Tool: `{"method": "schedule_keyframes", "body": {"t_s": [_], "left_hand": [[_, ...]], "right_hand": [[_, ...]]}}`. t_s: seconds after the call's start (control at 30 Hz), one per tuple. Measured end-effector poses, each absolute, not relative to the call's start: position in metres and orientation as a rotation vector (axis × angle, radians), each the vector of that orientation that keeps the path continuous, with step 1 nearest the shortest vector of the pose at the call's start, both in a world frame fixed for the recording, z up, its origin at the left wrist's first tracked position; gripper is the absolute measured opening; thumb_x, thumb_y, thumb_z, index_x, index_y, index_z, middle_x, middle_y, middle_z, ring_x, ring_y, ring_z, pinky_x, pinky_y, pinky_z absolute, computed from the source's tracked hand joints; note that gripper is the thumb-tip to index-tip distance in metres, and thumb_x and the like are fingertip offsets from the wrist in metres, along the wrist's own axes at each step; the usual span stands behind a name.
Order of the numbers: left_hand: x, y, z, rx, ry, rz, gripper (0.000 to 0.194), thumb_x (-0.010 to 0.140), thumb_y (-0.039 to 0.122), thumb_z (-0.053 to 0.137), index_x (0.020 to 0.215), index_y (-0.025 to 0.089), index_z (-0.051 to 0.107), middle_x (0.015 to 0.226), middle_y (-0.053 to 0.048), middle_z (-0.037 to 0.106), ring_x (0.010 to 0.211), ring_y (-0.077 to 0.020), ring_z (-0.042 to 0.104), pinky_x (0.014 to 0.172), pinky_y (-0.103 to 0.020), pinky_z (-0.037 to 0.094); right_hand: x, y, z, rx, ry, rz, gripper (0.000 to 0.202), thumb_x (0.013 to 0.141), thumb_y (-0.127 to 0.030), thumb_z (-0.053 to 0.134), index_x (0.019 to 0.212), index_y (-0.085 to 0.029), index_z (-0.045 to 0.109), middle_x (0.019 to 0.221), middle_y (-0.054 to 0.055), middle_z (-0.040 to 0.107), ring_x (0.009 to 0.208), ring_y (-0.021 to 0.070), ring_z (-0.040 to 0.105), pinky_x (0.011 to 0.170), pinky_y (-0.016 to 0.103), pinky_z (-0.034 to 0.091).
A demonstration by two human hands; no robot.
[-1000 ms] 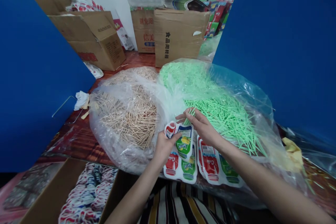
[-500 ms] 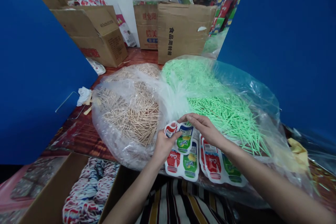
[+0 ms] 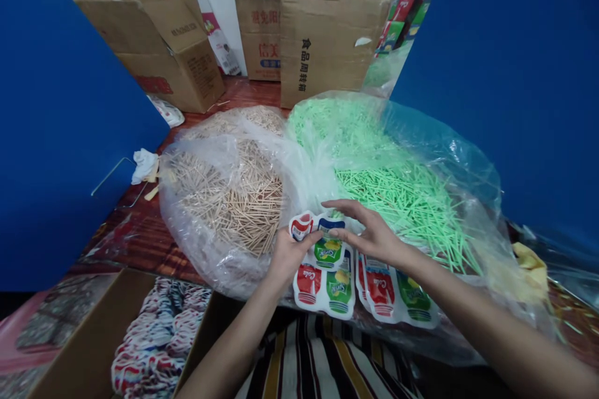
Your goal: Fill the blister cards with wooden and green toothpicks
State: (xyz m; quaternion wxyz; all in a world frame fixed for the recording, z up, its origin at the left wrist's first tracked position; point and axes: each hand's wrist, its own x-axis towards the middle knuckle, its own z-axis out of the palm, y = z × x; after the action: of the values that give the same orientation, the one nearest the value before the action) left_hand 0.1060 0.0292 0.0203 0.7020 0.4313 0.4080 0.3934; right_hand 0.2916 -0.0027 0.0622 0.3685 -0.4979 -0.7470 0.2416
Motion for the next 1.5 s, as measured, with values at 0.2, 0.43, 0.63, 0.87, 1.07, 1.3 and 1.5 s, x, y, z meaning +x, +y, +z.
{"method": "schedule_keyframes", "body": {"t_s": [0.2,0.43,0.63,0.87,1.07,1.3,1.5], "left_hand": [[0.102,0.029,0.022,0.985,0.913,0.895,0.024,0.063,0.028,0.077,0.082,0.016,0.069,0.078,-0.001,0.071,0.072,-0.0153,0.063,0.069,-0.026,0.050],[0.100,0.027,0.026,0.997,0.943,0.908,0.023,0.064,0.029,0.076,0.081,0.015,0.068,0.074,0.000,0.070,0.066,-0.0133,0.061,0.065,-0.024,0.048],[0.099,0.023,0.030,0.959,0.937,0.916,0.023,0.062,0.028,0.078,0.079,0.015,0.067,0.075,-0.001,0.070,0.067,-0.0142,0.063,0.065,-0.025,0.050],[0.097,0.021,0.032,0.824,0.822,0.943,0.025,0.066,0.027,0.076,0.086,0.015,0.067,0.080,-0.005,0.072,0.070,-0.0182,0.066,0.068,-0.031,0.053],[0.087,0.021,0.030,0.789,0.792,0.886,0.030,0.065,0.023,0.077,0.090,0.012,0.067,0.083,-0.007,0.073,0.069,-0.0170,0.067,0.069,-0.030,0.053],[0.084,0.024,0.027,0.777,0.835,0.939,0.028,0.065,0.023,0.076,0.089,0.012,0.067,0.078,-0.006,0.073,0.064,-0.0168,0.066,0.063,-0.029,0.053],[0.083,0.026,0.026,0.855,0.862,0.869,0.030,0.062,0.027,0.079,0.086,0.012,0.069,0.079,-0.006,0.074,0.065,-0.0169,0.066,0.067,-0.031,0.053]], "right_hand": [[0.286,-0.003,0.059,-1.204,-2.061,0.498,0.022,0.086,-0.027,0.058,0.106,-0.022,0.053,0.122,0.009,0.058,0.110,0.0204,0.057,0.091,0.036,0.048],[0.283,-0.007,0.067,-1.277,-2.013,0.382,0.025,0.085,-0.031,0.060,0.107,-0.021,0.054,0.119,0.010,0.060,0.109,0.0228,0.056,0.091,0.040,0.047],[0.281,-0.011,0.074,-1.300,-1.795,0.779,0.037,0.077,-0.034,0.068,0.109,-0.021,0.054,0.107,0.008,0.064,0.095,0.0200,0.063,0.082,0.035,0.051],[0.263,-0.012,0.054,-1.294,-1.322,1.323,0.030,0.075,-0.039,0.068,0.092,-0.015,0.063,0.085,0.005,0.071,0.079,0.0202,0.067,0.070,0.032,0.054],[0.261,-0.009,0.053,-1.284,-1.243,1.207,0.029,0.070,-0.036,0.073,0.089,-0.015,0.066,0.084,0.004,0.072,0.075,0.0192,0.066,0.067,0.030,0.054],[0.261,-0.004,0.049,-1.276,-1.098,1.336,0.032,0.066,-0.038,0.076,0.087,-0.015,0.067,0.084,0.005,0.073,0.071,0.0192,0.068,0.067,0.033,0.056],[0.264,-0.003,0.041,-1.293,-1.073,1.286,0.032,0.061,-0.034,0.079,0.082,-0.014,0.067,0.079,0.005,0.073,0.067,0.0179,0.068,0.062,0.031,0.057]]}}
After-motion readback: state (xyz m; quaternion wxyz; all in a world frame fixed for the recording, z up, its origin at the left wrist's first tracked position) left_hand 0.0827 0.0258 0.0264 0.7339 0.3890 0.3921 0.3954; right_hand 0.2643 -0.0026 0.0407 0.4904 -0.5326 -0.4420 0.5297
